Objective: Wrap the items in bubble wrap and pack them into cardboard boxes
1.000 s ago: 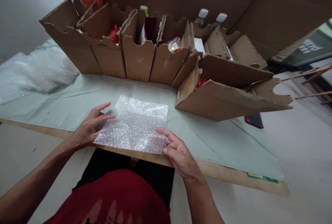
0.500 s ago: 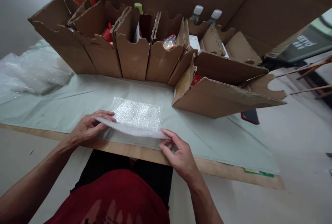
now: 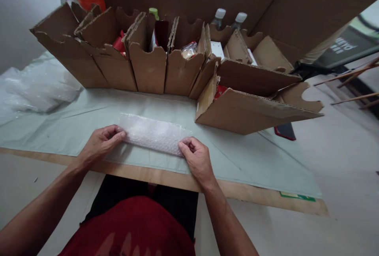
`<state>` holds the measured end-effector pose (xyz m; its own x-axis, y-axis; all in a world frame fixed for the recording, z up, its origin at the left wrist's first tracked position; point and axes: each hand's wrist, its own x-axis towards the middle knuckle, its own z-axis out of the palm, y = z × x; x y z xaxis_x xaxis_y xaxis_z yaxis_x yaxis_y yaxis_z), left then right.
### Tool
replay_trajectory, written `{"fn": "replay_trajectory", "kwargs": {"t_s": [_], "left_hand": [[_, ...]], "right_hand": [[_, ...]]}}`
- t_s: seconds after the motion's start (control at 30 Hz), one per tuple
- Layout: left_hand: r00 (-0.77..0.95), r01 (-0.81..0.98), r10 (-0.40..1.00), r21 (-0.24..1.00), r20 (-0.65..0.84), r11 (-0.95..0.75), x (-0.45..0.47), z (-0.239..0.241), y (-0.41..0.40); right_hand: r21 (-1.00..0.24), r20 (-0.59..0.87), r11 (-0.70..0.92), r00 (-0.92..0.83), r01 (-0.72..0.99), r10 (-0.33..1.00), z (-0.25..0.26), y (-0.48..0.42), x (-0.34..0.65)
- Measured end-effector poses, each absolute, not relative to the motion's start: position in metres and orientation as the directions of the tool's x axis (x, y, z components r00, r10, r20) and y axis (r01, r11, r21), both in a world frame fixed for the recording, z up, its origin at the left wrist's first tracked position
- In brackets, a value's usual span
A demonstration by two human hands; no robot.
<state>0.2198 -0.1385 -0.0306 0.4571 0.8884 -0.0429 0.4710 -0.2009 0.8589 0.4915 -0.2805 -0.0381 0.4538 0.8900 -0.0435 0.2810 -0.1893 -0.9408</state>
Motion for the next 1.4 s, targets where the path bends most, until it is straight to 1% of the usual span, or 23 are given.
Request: {"fn": "replay_trajectory", "kwargs": {"t_s": [0.07, 0.2, 0.3, 0.4, 0.5, 0.57, 0.63, 0.73, 0.9, 0.97, 1.03, 1.1, 1.17, 1.23, 1.27, 1.33, 1.4], "left_hand": [[0.414, 0.539, 0.910, 0.810, -0.016, -0.231, 0.226, -0.031, -0.137], [0.374, 0.723, 0.927, 0.619, 0.022, -0.306, 0.233, -0.036, -0.134], [0.386, 0.782, 0.922, 0.524, 0.018, -0.338, 0.233, -0.038, -0.133], [0.396, 0.795, 0.918, 0.504, -0.007, -0.339, 0.233, -0.037, -0.133], [0.386, 0.802, 0.921, 0.510, -0.049, -0.309, 0.234, -0.034, -0.133], [0.381, 0.817, 0.923, 0.491, -0.063, -0.303, 0.235, -0.032, -0.133], [0.385, 0.837, 0.920, 0.446, -0.073, -0.315, 0.235, -0.031, -0.133], [0.381, 0.861, 0.920, 0.397, -0.090, -0.318, 0.234, -0.032, -0.133], [0.333, 0.862, 0.942, 0.421, -0.046, -0.284, 0.233, -0.031, -0.127], [0.315, 0.874, 0.947, 0.407, -0.061, -0.264, 0.238, -0.030, -0.121], [0.309, 0.867, 0.947, 0.435, -0.086, -0.244, 0.244, -0.028, -0.115], [0.316, 0.837, 0.944, 0.495, -0.092, -0.232, 0.249, -0.027, -0.113], [0.318, 0.804, 0.944, 0.552, -0.086, -0.221, 0.250, -0.027, -0.115], [0.304, 0.776, 0.949, 0.600, -0.086, -0.194, 0.247, -0.030, -0.124], [0.290, 0.739, 0.953, 0.652, -0.082, -0.169, 0.244, -0.033, -0.131], [0.255, 0.597, 0.965, 0.794, -0.055, -0.112, 0.238, -0.039, -0.150], [0.231, 0.414, 0.973, 0.907, -0.023, -0.077, 0.233, -0.045, -0.172]], "right_hand": [[-0.930, -0.044, -0.207, 0.469, 0.303, 0.882, -0.041, -0.277, 0.491], [-0.869, -0.027, -0.261, 0.487, 0.420, 0.873, -0.043, -0.271, 0.491], [-0.809, -0.031, -0.311, 0.492, 0.499, 0.870, -0.043, -0.269, 0.490], [-0.782, -0.027, -0.320, 0.485, 0.534, 0.874, -0.043, -0.267, 0.491], [-0.781, 0.006, -0.296, 0.480, 0.551, 0.877, -0.045, -0.265, 0.491], [-0.761, 0.033, -0.296, 0.490, 0.577, 0.871, -0.048, -0.264, 0.491], [-0.707, 0.055, -0.322, 0.502, 0.630, 0.863, -0.051, -0.262, 0.491], [-0.581, 0.089, -0.369, 0.507, 0.725, 0.857, -0.053, -0.261, 0.495], [-0.437, 0.182, -0.344, 0.456, 0.831, 0.871, -0.049, -0.252, 0.510], [-0.355, 0.195, -0.307, 0.391, 0.883, 0.900, -0.050, -0.241, 0.513], [-0.294, 0.196, -0.247, 0.312, 0.923, 0.930, -0.053, -0.229, 0.512], [-0.313, 0.201, -0.182, 0.253, 0.932, 0.946, -0.055, -0.220, 0.509], [-0.390, 0.197, -0.157, 0.249, 0.908, 0.948, -0.054, -0.215, 0.508], [-0.456, 0.148, -0.206, 0.302, 0.866, 0.942, -0.049, -0.212, 0.511], [-0.467, 0.118, -0.243, 0.333, 0.850, 0.936, -0.045, -0.209, 0.514], [-0.440, 0.101, -0.267, 0.343, 0.857, 0.934, -0.034, -0.197, 0.518], [-0.374, 0.147, -0.183, 0.253, 0.909, 0.956, -0.025, -0.176, 0.518]]}}
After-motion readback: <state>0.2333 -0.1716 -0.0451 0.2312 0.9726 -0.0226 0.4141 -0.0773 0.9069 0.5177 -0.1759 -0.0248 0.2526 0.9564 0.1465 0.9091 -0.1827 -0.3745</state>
